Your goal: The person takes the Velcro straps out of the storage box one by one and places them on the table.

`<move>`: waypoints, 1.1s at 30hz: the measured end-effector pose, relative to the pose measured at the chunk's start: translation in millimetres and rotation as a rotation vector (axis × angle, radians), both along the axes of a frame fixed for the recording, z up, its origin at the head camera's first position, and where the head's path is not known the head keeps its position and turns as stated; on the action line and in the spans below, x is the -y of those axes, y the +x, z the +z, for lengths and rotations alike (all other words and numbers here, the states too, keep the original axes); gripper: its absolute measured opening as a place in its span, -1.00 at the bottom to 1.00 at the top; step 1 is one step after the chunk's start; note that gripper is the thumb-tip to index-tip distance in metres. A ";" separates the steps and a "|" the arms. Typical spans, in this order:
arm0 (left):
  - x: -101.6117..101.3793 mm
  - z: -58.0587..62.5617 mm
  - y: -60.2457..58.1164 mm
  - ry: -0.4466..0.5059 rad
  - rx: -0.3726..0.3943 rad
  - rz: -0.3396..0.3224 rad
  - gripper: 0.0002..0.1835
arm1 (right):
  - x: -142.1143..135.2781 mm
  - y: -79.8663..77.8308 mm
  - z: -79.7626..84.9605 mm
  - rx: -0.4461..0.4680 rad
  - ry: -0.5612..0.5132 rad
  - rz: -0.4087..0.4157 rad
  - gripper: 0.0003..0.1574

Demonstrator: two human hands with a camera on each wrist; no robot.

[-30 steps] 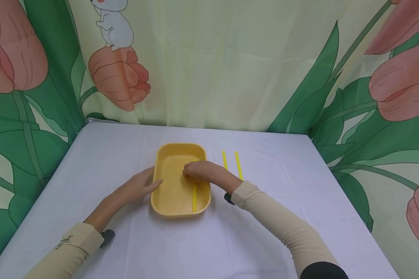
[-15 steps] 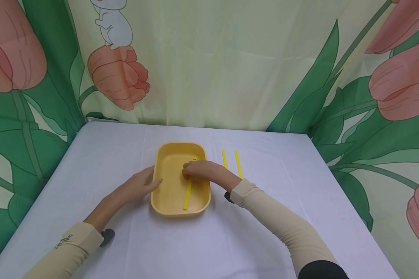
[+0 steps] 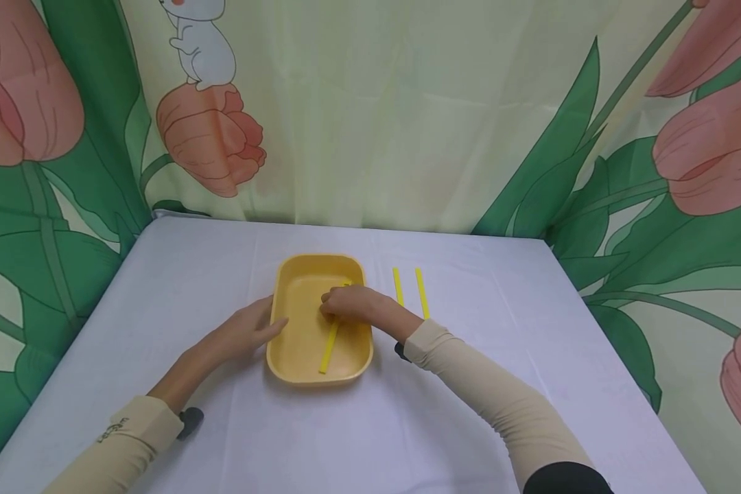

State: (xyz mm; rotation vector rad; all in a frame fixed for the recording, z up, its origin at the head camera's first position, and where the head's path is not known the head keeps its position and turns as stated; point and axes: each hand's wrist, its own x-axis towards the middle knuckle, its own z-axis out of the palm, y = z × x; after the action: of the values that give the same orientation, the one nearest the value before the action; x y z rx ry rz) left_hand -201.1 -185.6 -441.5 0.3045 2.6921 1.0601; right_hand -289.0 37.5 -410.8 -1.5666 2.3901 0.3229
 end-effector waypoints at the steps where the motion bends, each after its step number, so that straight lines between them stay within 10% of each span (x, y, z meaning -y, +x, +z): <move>1: 0.1 0.2 0.1 -0.001 0.000 0.001 -0.24 | 0.0 0.0 0.0 -0.002 0.005 0.000 -0.84; 33: 1.5 -0.8 1.0 0.026 -0.042 -0.019 -0.29 | -13.1 -2.0 5.4 -0.101 -0.141 0.056 -0.71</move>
State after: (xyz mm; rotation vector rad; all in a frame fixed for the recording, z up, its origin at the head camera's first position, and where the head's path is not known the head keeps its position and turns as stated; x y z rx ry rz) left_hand -200.1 -187.1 -442.3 0.3603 2.7083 1.0957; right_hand -291.0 50.6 -405.4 -1.7195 2.4973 0.2549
